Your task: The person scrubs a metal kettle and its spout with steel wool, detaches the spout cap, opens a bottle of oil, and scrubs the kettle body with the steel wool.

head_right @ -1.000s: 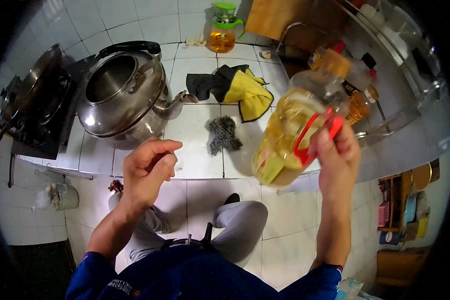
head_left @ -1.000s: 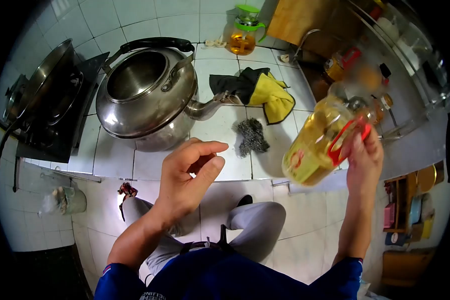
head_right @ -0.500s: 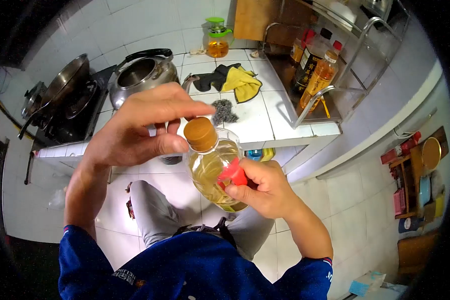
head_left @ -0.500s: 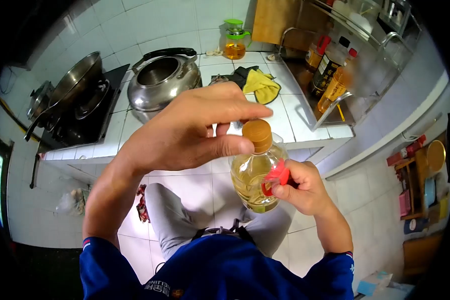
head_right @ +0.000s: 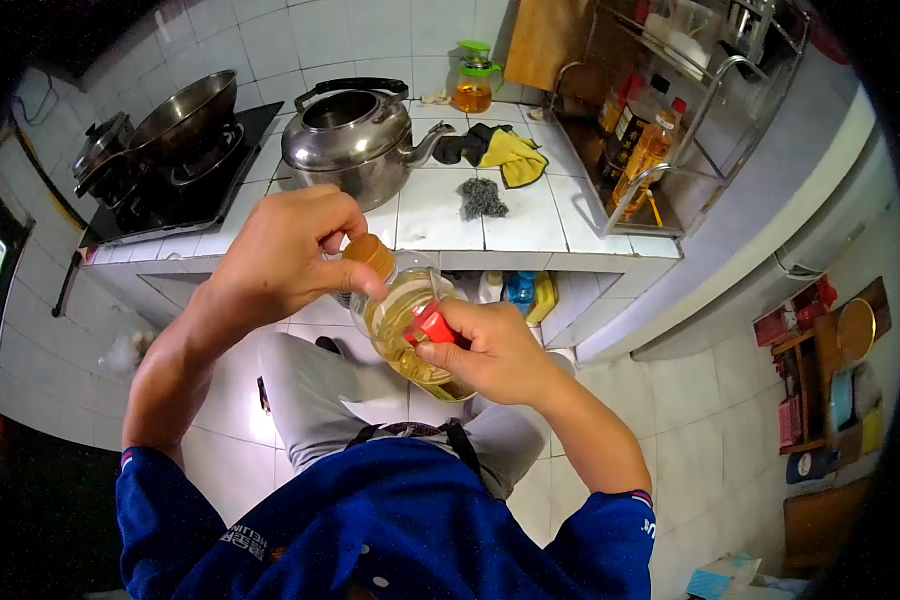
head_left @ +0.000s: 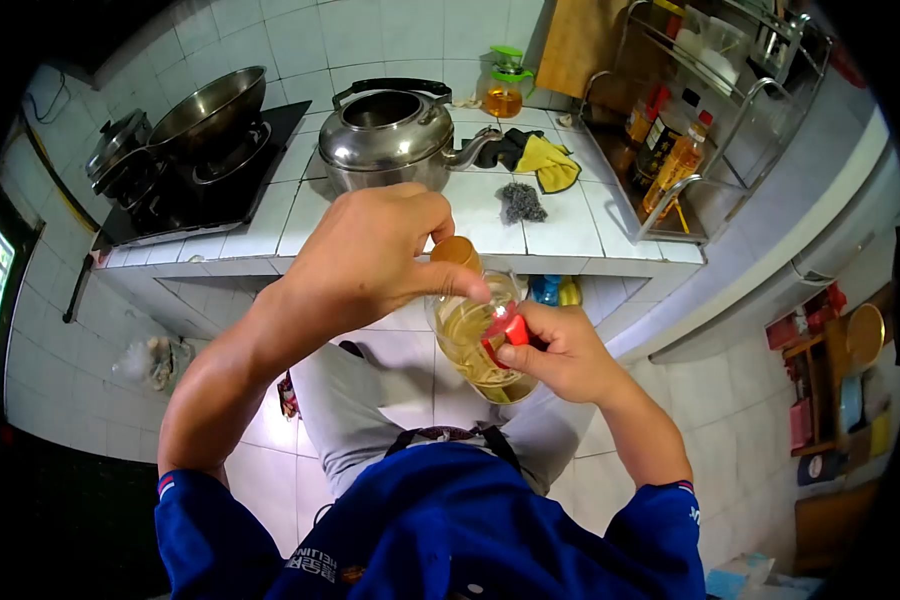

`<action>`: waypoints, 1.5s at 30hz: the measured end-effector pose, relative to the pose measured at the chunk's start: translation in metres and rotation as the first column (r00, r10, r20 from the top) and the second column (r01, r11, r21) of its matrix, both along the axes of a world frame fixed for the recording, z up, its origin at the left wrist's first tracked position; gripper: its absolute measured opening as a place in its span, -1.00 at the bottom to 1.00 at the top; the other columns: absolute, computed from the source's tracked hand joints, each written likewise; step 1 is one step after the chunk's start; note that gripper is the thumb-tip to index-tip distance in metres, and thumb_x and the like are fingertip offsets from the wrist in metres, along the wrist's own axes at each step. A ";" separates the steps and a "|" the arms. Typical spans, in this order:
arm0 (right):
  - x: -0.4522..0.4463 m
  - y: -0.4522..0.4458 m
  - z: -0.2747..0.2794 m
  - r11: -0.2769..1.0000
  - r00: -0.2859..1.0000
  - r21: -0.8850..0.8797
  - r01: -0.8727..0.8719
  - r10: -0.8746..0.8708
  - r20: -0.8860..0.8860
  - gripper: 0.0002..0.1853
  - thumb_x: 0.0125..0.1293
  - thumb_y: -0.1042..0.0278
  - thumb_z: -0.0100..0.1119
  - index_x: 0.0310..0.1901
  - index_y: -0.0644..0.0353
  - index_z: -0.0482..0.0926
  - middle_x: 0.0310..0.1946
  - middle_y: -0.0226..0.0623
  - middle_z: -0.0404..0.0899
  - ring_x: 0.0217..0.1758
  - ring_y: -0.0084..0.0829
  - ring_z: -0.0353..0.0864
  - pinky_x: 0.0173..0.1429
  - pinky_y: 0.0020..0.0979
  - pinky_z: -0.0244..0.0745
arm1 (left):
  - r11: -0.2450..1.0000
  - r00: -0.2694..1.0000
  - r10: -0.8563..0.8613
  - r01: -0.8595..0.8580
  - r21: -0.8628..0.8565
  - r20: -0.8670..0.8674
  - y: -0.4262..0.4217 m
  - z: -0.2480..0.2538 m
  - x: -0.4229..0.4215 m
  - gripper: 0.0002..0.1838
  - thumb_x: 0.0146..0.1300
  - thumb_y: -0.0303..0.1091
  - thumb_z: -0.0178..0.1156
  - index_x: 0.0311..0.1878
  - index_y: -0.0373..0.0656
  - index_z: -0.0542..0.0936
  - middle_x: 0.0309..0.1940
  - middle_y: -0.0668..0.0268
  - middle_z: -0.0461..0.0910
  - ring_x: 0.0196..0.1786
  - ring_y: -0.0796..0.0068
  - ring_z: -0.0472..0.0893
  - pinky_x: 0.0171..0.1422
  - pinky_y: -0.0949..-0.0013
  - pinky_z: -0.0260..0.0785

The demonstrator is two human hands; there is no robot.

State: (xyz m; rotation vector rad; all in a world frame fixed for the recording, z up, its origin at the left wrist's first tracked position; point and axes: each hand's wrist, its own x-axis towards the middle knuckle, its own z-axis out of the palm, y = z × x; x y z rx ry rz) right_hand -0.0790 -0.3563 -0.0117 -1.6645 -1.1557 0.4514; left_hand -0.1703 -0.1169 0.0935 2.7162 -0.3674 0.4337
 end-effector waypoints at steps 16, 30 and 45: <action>0.032 0.010 -0.036 0.982 0.991 -0.175 0.065 -0.042 0.129 -0.72 0.29 0.09 0.36 -0.22 0.13 0.62 -0.54 -0.20 0.58 -0.51 -0.25 0.61 -0.37 -0.31 0.45 | 0.983 0.995 0.097 -0.100 -0.151 -0.026 0.021 -0.049 0.057 -0.78 0.11 -0.36 0.46 -0.33 -0.30 0.65 -0.56 0.28 0.50 -0.52 0.58 0.41 -0.44 0.43 0.28; 0.072 -0.030 -0.056 0.954 0.958 -0.100 0.283 -0.286 -0.021 -0.77 0.28 0.20 0.41 -0.19 0.17 0.66 -0.58 -0.33 0.57 -0.59 -0.46 0.54 -0.43 -0.46 0.38 | 0.970 0.983 0.116 -0.143 -0.197 -0.142 0.006 -0.181 0.183 -0.68 0.07 -0.30 0.43 -0.12 -0.15 0.63 -0.22 0.14 0.61 -0.14 0.01 0.64 -0.05 0.08 0.50; 0.114 -0.045 -0.024 0.905 0.935 -0.241 0.350 -0.355 0.023 -0.75 0.35 0.18 0.33 -0.21 0.23 0.63 -0.53 -0.43 0.61 -0.50 -0.64 0.51 -0.36 -0.53 0.39 | 0.497 0.922 -0.160 -0.234 -0.836 -0.353 -0.014 -0.184 0.217 -0.49 0.45 -0.03 0.12 0.25 -0.24 0.55 0.12 0.05 0.60 0.05 0.18 0.65 0.18 0.17 0.48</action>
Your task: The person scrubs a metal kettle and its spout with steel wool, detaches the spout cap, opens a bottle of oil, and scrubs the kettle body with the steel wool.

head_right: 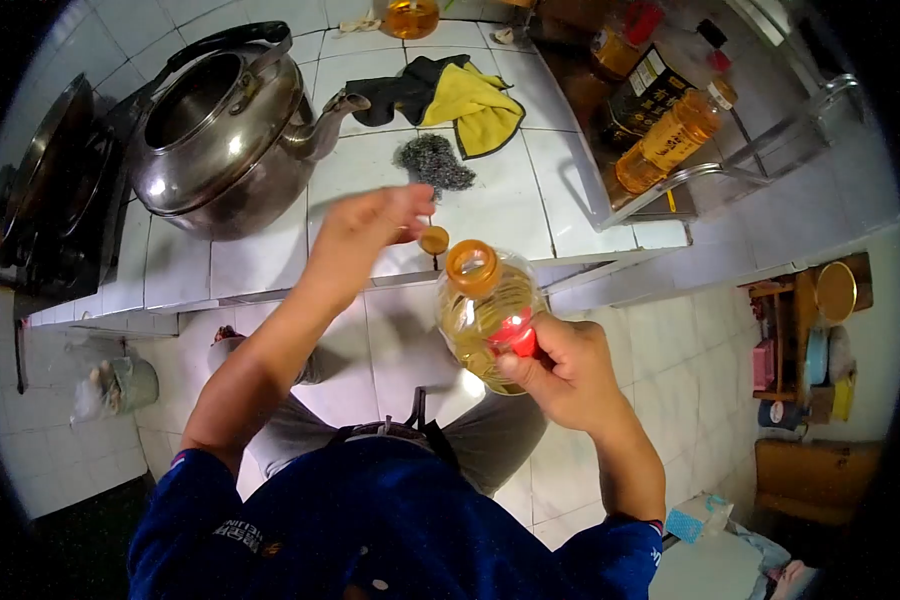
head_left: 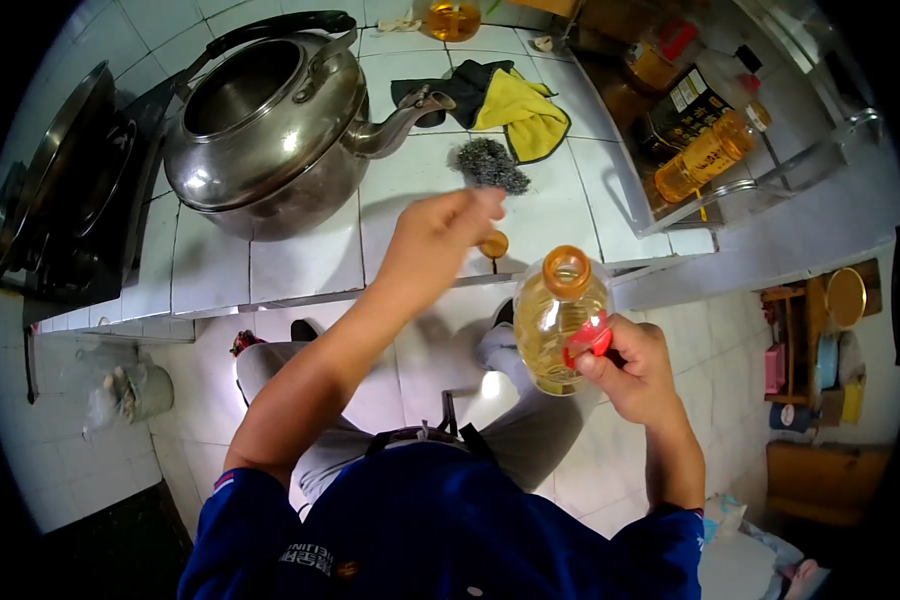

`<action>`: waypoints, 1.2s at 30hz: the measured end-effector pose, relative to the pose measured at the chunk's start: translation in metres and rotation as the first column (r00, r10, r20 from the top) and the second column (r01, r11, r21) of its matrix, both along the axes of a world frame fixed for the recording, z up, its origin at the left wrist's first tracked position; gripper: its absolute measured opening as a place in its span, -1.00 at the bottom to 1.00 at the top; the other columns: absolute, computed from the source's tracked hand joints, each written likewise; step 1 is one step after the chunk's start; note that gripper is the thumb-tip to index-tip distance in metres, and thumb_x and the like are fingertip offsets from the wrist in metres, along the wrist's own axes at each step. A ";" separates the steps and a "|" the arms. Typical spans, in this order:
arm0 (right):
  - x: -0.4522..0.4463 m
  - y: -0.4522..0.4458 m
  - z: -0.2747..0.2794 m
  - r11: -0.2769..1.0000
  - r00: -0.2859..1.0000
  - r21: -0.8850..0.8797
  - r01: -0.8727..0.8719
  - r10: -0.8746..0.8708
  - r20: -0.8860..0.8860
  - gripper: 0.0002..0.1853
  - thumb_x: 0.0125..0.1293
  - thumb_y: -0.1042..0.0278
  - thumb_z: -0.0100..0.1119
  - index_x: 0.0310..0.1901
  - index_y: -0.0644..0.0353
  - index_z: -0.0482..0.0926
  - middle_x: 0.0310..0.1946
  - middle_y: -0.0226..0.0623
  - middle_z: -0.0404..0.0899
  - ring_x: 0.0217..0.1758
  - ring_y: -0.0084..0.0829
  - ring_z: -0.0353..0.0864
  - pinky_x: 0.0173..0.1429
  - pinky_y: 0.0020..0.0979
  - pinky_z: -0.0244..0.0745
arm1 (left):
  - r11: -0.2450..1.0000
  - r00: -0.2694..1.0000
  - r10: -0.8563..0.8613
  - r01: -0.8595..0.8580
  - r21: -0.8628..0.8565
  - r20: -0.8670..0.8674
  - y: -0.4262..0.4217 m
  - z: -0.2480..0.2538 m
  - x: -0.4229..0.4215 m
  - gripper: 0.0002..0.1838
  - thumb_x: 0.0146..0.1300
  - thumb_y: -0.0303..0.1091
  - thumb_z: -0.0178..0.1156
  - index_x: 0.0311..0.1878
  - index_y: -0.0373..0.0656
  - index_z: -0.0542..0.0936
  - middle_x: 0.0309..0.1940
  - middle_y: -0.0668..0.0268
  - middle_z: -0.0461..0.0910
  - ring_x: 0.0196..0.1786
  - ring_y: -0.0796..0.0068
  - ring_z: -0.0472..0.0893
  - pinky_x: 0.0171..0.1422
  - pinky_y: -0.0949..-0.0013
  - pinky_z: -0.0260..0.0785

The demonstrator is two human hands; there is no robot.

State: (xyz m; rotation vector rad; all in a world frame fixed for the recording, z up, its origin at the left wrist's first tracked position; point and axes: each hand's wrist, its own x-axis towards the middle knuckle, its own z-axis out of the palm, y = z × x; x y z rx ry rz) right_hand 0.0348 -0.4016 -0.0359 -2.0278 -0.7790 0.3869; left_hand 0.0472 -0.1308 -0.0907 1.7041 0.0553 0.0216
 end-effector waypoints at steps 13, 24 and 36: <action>0.009 0.014 0.026 0.997 0.997 0.081 0.016 -0.010 -0.079 -0.73 0.38 0.17 0.34 -0.24 0.23 0.60 -0.55 -0.45 0.54 -0.50 -0.66 0.42 -0.37 -0.52 0.37 | 0.841 0.931 0.342 -0.244 -0.483 0.124 0.026 0.040 -0.033 -0.58 0.53 -0.21 0.06 0.26 -0.32 0.52 0.09 0.13 0.62 -0.02 0.44 0.64 0.12 0.35 0.53; 0.046 0.041 0.078 0.998 0.996 0.021 0.054 -0.052 -0.073 -0.72 0.40 0.19 0.31 -0.20 0.29 0.60 -0.46 -0.46 0.60 -0.38 -0.68 0.44 -0.27 -0.55 0.38 | 0.910 0.904 0.403 -0.381 -0.162 0.144 0.053 0.056 0.007 -0.43 0.37 -0.37 0.24 0.36 -0.46 0.38 0.12 -0.04 0.60 -0.31 0.45 0.70 -0.23 0.41 0.57; 0.086 0.076 0.084 0.997 0.997 -0.070 0.036 -0.041 -0.059 -0.72 0.39 0.18 0.34 -0.25 0.26 0.58 -0.45 -0.49 0.52 -0.37 -0.65 0.39 -0.27 -0.53 0.33 | 0.867 0.898 0.429 -0.378 -0.324 0.099 0.051 0.058 0.017 -0.66 0.38 -0.46 0.24 0.19 -0.30 0.53 0.00 0.26 0.60 -0.30 0.60 0.60 -0.30 0.53 0.47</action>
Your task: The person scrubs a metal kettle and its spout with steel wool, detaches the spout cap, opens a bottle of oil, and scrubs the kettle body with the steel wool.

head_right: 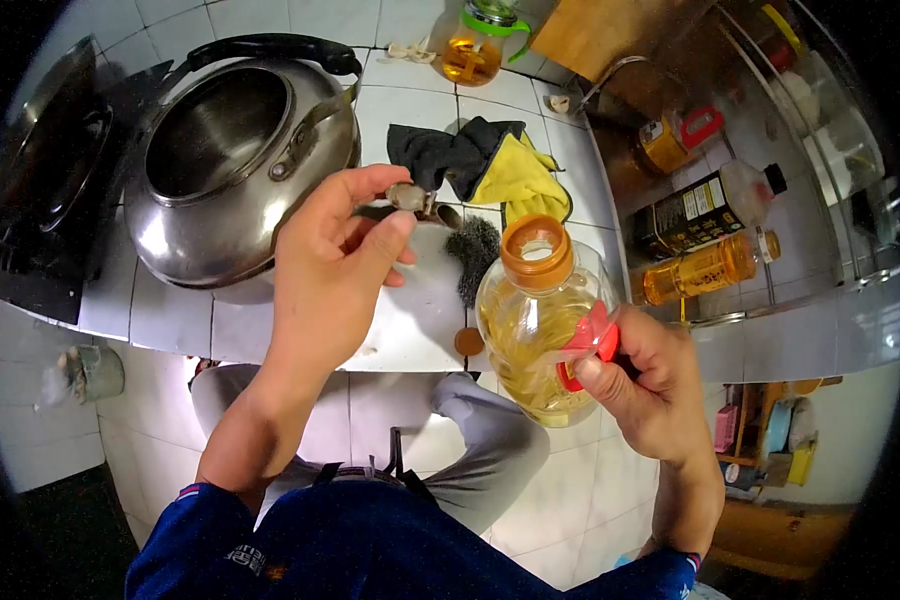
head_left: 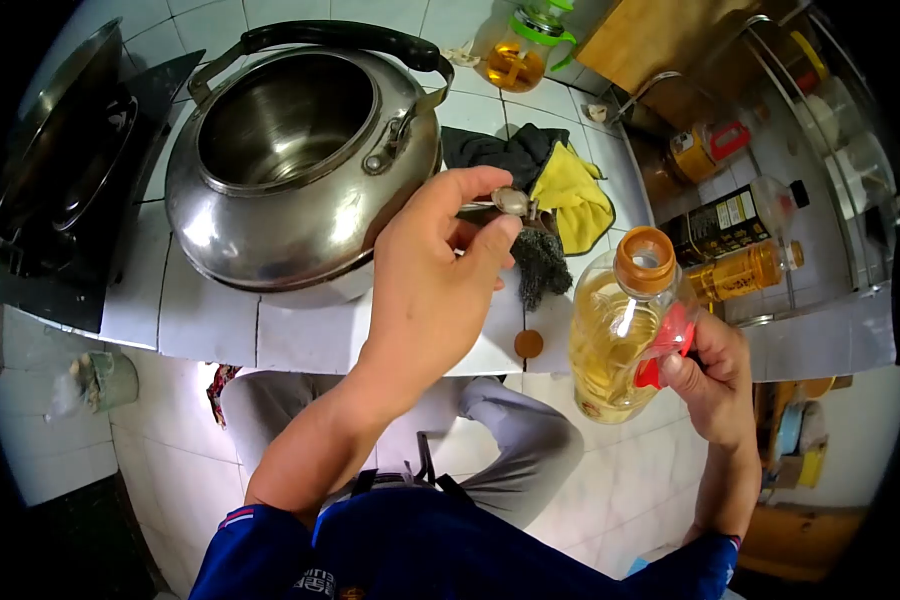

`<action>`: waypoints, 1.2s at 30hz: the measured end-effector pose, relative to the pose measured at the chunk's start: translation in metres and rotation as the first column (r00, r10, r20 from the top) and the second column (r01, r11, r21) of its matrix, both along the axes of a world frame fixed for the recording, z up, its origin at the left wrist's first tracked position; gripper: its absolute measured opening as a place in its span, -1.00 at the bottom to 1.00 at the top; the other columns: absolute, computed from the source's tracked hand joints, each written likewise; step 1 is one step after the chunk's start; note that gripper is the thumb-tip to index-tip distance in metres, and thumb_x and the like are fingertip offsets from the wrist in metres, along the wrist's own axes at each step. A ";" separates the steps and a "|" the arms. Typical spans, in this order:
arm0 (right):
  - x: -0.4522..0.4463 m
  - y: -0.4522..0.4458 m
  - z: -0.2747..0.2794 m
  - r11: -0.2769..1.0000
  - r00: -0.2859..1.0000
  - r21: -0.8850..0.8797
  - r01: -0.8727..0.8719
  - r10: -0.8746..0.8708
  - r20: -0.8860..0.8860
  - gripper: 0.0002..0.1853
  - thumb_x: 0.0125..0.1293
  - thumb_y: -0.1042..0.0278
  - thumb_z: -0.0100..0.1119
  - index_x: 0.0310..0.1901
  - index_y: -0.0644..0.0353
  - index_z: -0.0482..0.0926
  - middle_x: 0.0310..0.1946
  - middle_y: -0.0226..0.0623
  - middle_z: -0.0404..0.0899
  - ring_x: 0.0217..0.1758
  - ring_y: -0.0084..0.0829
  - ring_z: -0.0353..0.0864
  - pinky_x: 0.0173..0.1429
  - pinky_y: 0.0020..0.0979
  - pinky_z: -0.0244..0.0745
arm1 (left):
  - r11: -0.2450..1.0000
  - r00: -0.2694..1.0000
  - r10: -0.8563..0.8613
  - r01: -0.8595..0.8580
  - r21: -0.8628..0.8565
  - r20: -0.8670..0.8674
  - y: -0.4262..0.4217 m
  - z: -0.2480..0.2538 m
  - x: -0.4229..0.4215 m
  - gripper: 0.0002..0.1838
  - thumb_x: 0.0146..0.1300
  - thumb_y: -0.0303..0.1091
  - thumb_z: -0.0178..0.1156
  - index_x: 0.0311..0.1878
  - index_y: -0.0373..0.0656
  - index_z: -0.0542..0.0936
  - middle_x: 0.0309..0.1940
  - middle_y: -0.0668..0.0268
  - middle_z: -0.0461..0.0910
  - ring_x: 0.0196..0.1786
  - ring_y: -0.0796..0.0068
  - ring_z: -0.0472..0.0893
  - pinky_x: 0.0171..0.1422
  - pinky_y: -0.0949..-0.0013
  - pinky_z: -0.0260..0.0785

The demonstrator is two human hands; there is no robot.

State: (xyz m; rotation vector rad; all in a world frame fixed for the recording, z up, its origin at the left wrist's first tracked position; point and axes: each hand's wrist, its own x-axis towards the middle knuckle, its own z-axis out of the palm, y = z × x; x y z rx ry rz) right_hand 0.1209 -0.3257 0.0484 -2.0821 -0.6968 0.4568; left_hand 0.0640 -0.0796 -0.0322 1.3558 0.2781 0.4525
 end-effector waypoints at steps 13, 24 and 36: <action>0.030 0.027 0.009 0.980 0.947 -0.185 -0.071 0.124 0.296 -0.60 0.33 0.06 0.38 -0.37 0.27 0.54 -0.66 -0.30 0.40 -0.61 -0.50 0.33 -0.48 -0.40 0.30 | 0.995 0.993 -0.012 0.023 -0.096 0.114 -0.003 -0.010 0.004 -0.68 0.41 -0.44 0.25 0.18 -0.27 0.52 -0.09 0.33 0.59 -0.28 0.65 0.59 -0.22 0.54 0.55; 0.036 0.039 0.025 0.924 0.867 -0.380 -0.041 0.222 0.445 -0.56 0.25 0.00 0.43 -0.44 0.22 0.51 -0.70 -0.23 0.37 -0.68 -0.25 0.35 -0.52 -0.30 0.26 | 0.995 0.990 0.038 -0.024 -0.099 0.139 -0.005 -0.017 0.006 -0.69 0.34 -0.52 0.31 0.13 -0.28 0.58 -0.22 0.30 0.61 -0.33 0.64 0.60 -0.22 0.54 0.47; 0.038 0.048 0.034 0.873 0.811 -0.486 -0.047 0.317 0.492 -0.52 0.21 -0.10 0.43 -0.42 0.22 0.55 -0.70 -0.27 0.37 -0.69 -0.26 0.38 -0.52 -0.28 0.26 | 0.998 0.987 0.018 -0.009 -0.059 0.161 -0.005 -0.021 0.007 -0.68 0.37 -0.48 0.30 0.15 -0.25 0.54 -0.19 0.39 0.60 -0.33 0.71 0.56 -0.22 0.60 0.49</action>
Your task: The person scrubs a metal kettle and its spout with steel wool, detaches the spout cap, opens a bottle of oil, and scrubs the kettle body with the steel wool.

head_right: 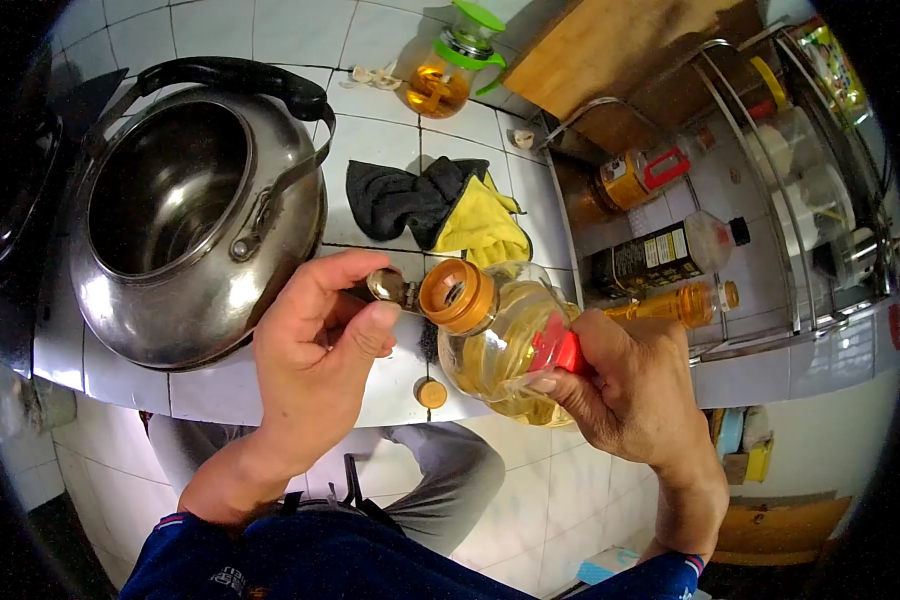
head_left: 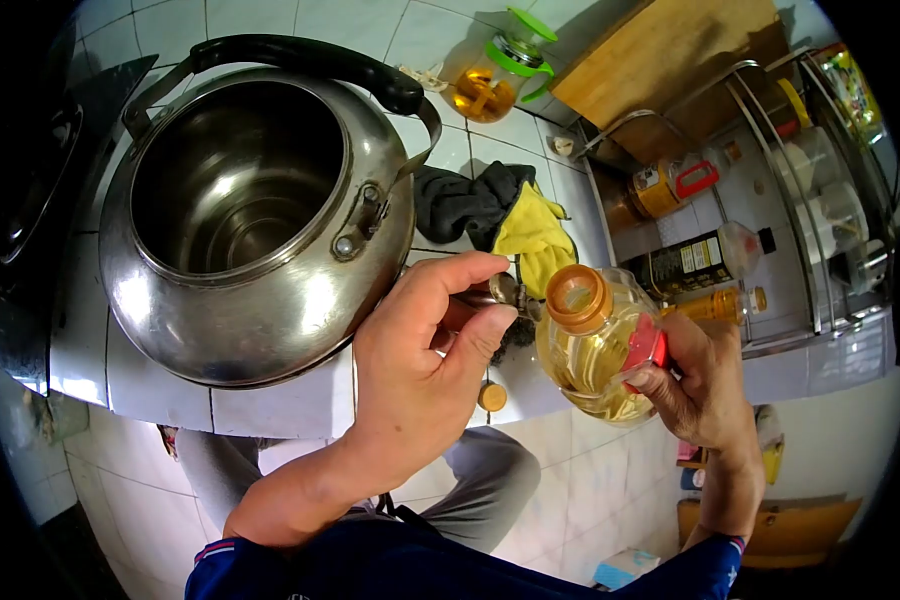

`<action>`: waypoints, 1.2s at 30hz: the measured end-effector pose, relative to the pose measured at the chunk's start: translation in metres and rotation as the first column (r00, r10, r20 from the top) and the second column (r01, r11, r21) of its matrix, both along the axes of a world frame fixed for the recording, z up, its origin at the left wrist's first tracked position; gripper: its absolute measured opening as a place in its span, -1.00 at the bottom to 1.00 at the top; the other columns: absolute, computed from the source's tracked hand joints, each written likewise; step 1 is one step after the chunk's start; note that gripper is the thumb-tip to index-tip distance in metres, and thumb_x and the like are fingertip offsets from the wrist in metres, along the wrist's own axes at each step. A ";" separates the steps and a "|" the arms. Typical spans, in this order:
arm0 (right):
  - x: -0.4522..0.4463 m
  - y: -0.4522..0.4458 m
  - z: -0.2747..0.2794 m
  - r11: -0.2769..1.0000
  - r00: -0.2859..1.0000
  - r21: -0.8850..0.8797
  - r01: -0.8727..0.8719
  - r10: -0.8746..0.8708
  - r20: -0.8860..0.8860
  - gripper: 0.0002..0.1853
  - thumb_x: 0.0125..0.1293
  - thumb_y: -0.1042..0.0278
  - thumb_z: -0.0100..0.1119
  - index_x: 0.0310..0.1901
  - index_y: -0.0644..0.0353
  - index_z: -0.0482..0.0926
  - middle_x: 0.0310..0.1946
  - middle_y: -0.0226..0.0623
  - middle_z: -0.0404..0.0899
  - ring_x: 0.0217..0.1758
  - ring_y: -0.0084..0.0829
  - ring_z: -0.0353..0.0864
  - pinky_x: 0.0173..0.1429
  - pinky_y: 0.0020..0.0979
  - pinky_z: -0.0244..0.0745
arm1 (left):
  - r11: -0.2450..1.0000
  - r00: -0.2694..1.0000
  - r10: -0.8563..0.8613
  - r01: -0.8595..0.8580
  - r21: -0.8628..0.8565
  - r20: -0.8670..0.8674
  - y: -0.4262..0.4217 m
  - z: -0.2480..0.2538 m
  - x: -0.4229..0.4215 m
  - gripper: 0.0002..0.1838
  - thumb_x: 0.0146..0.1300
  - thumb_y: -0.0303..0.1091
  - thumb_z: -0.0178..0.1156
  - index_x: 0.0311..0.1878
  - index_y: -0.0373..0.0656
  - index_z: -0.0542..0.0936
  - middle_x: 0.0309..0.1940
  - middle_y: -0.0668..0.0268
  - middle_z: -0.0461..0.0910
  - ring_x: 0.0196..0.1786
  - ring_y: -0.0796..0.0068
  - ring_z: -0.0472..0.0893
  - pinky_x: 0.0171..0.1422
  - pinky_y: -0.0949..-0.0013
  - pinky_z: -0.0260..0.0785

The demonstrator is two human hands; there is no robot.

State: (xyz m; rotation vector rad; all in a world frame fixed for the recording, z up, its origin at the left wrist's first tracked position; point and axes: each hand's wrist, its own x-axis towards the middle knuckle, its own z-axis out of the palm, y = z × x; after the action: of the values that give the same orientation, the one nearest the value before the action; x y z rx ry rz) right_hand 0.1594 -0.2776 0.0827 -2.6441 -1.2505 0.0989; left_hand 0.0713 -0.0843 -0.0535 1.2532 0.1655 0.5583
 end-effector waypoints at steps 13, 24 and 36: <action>-0.002 0.009 0.012 0.994 0.997 -0.113 -0.012 0.021 0.070 -0.52 0.21 -0.13 0.40 -0.41 0.20 0.55 -0.71 -0.22 0.43 -0.67 -0.18 0.44 -0.51 -0.26 0.33 | 1.000 1.000 0.012 -0.012 -0.022 -0.005 -0.002 -0.001 -0.001 -0.67 0.32 -0.53 0.33 0.13 -0.26 0.58 -0.15 0.27 0.59 -0.29 0.62 0.61 -0.21 0.53 0.48; -0.003 0.015 0.021 0.984 0.996 -0.174 -0.030 0.044 0.079 -0.50 0.22 -0.15 0.38 -0.42 0.19 0.51 -0.69 -0.21 0.45 -0.65 -0.14 0.49 -0.50 -0.24 0.35 | 0.999 1.000 0.023 -0.022 -0.047 0.021 -0.003 -0.003 0.001 -0.68 0.31 -0.54 0.33 0.12 -0.28 0.58 -0.16 0.26 0.60 -0.31 0.61 0.61 -0.22 0.53 0.47; -0.002 0.017 0.025 0.978 0.996 -0.205 -0.035 0.051 0.071 -0.51 0.23 -0.15 0.37 -0.39 0.19 0.54 -0.71 -0.24 0.46 -0.66 -0.20 0.53 -0.50 -0.26 0.38 | 0.998 1.000 0.010 -0.009 -0.059 0.017 -0.003 -0.004 0.001 -0.68 0.33 -0.52 0.33 0.12 -0.29 0.58 -0.18 0.26 0.59 -0.30 0.61 0.60 -0.20 0.53 0.46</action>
State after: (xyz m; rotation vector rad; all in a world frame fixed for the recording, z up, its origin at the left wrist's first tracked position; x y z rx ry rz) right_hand 0.1575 -0.2601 0.1081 -2.8179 -1.3908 0.1418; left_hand 0.0721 -0.0869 -0.0578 1.1901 0.1726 0.5685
